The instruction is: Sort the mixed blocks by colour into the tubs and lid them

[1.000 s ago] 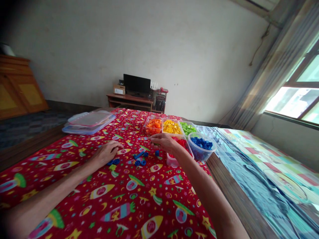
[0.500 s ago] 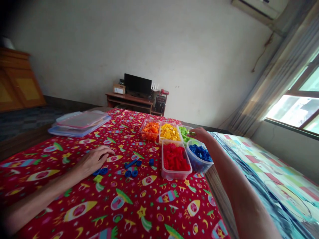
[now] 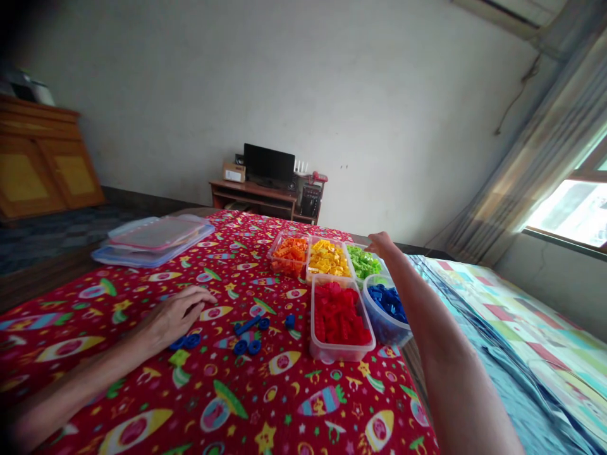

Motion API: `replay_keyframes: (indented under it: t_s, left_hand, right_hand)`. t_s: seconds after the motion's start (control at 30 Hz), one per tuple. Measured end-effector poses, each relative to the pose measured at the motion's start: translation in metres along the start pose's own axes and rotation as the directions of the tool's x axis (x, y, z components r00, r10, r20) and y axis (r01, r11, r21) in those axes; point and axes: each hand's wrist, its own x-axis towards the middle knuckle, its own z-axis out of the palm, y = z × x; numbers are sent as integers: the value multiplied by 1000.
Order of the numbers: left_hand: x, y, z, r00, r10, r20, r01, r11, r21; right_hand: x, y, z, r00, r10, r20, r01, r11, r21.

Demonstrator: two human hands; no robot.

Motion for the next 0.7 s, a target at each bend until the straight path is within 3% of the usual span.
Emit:
replay_keyframes:
  t_s: [0.1,0.2,0.33,0.43,0.5,0.57,0.63,0.7]
  left_hand:
    - [1,1,0,1000,8,4,-8,1000,5]
    - [2,3,-1,1000,12,21,-12,1000,8]
    - [3,7,-4,999,-6,33,5,1000,11]
    - [6,6,-11,995,-46,87,48,999,-19]
    - [10,2,-18,981,-70,183,83,994,-68]
    - [14,-2,-28,952,-85,293,127,984,-125]
    - [18,-2,-39,917,-72,391,142,978,-153]
    - [22,3,-51,871,-17,491,96,986,-137]
  right_hand:
    - [-17,-8,7,992,122,26,-123,992,37]
    - [-43,-25,12,983,169,76,-175,981,85]
    - [-92,-51,23,963,81,259,-132,974,183]
    - [-137,-62,43,909,-48,414,-51,973,226]
    - [-165,-62,62,848,-132,513,35,980,195]
    - [-190,-59,81,795,-205,571,207,976,63]
    - [-210,-54,98,762,-274,587,456,871,-184]
    - [-224,-49,111,743,-301,598,600,696,-394]
